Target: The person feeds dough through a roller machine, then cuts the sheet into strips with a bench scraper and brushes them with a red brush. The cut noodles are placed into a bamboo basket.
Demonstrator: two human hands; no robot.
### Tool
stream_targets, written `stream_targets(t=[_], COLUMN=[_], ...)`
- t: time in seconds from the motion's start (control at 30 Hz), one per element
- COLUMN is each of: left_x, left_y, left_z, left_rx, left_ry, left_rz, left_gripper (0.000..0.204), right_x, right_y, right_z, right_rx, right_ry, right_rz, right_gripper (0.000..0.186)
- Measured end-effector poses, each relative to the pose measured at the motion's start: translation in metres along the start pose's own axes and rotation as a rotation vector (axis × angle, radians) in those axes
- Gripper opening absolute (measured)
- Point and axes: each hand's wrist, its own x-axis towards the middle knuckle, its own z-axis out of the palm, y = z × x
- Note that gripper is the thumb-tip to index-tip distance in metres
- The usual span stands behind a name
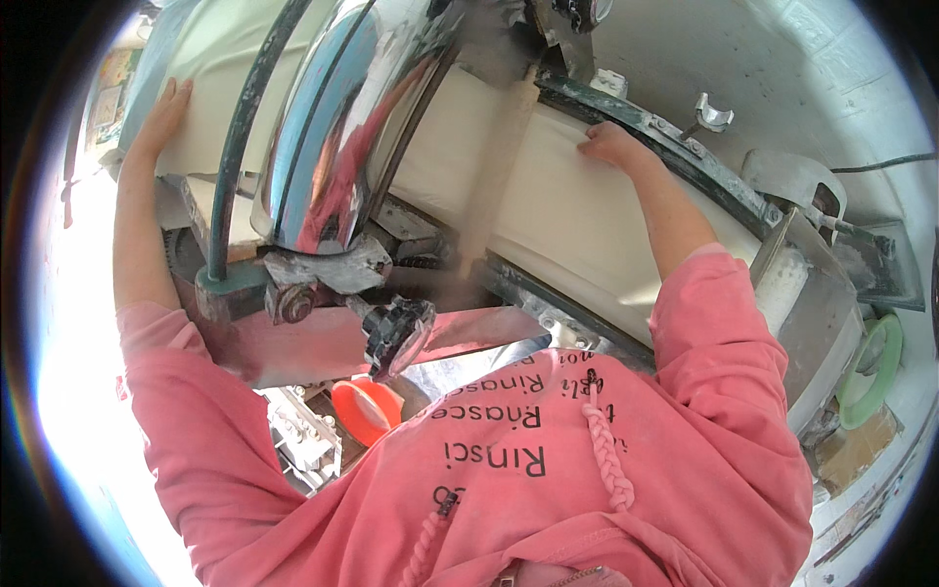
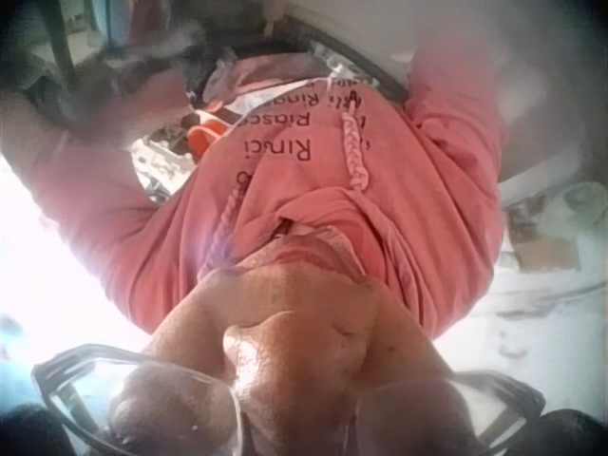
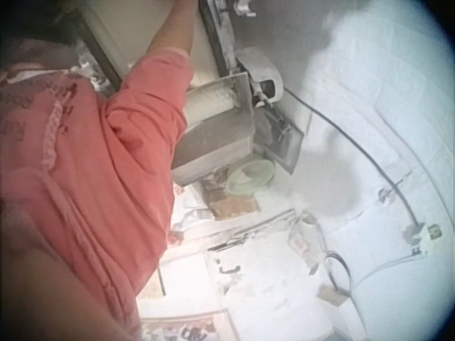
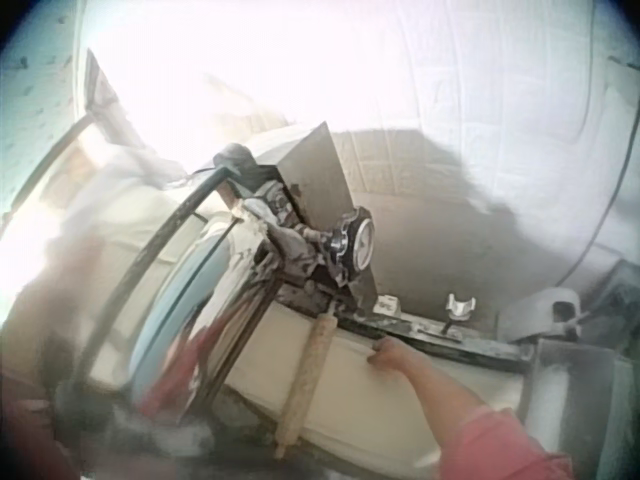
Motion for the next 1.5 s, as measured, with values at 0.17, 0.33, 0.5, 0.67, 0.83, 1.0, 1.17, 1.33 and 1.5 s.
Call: stream_targets(t=[0.17,0.33,0.5,0.67,0.83,1.0,1.17,1.33,1.5], left_x=[-0.051,-0.243,-0.401,-0.397,-0.379,-0.362,-0.370,-0.365,-0.357], left_y=[0.044,0.161,0.321,0.363,0.377,0.396,0.406,0.401,0.392], left_z=[-0.043,-0.057,0.036,0.209,0.303,0.291,0.268,0.277,0.287], left_rx=[0.075,-0.611,-1.269,-2.080,-1.966,-1.985,-1.790,-2.097,-2.155], left_ry=[0.381,0.811,-0.360,-0.944,-0.681,-0.650,-0.775,-0.723,-0.624], left_rz=[-0.018,0.375,0.564,-1.137,-0.956,-1.342,-1.308,-1.256,-1.302], left_gripper=[0.071,0.047,0.033,0.024,0.017,0.019,0.020,0.024,0.026], right_x=[0.002,0.001,0.007,0.018,0.024,0.029,0.025,0.018,0.025], right_y=[0.009,0.017,0.018,0.018,0.015,0.005,0.002,-0.004,-0.015], right_z=[-0.006,-0.012,-0.011,-0.009,-0.005,-0.009,-0.021,-0.015,-0.005], right_rx=[-0.406,-0.020,0.008,0.188,0.320,0.010,-0.159,0.350,0.372], right_ry=[-0.071,-0.176,-0.129,-0.195,-0.185,-0.227,-0.335,-0.329,-0.356], right_rz=[-0.100,0.075,0.011,0.044,0.051,-0.115,0.053,0.191,0.177], right_gripper=[0.028,0.037,0.040,0.041,0.038,0.026,0.025,0.063,0.082])
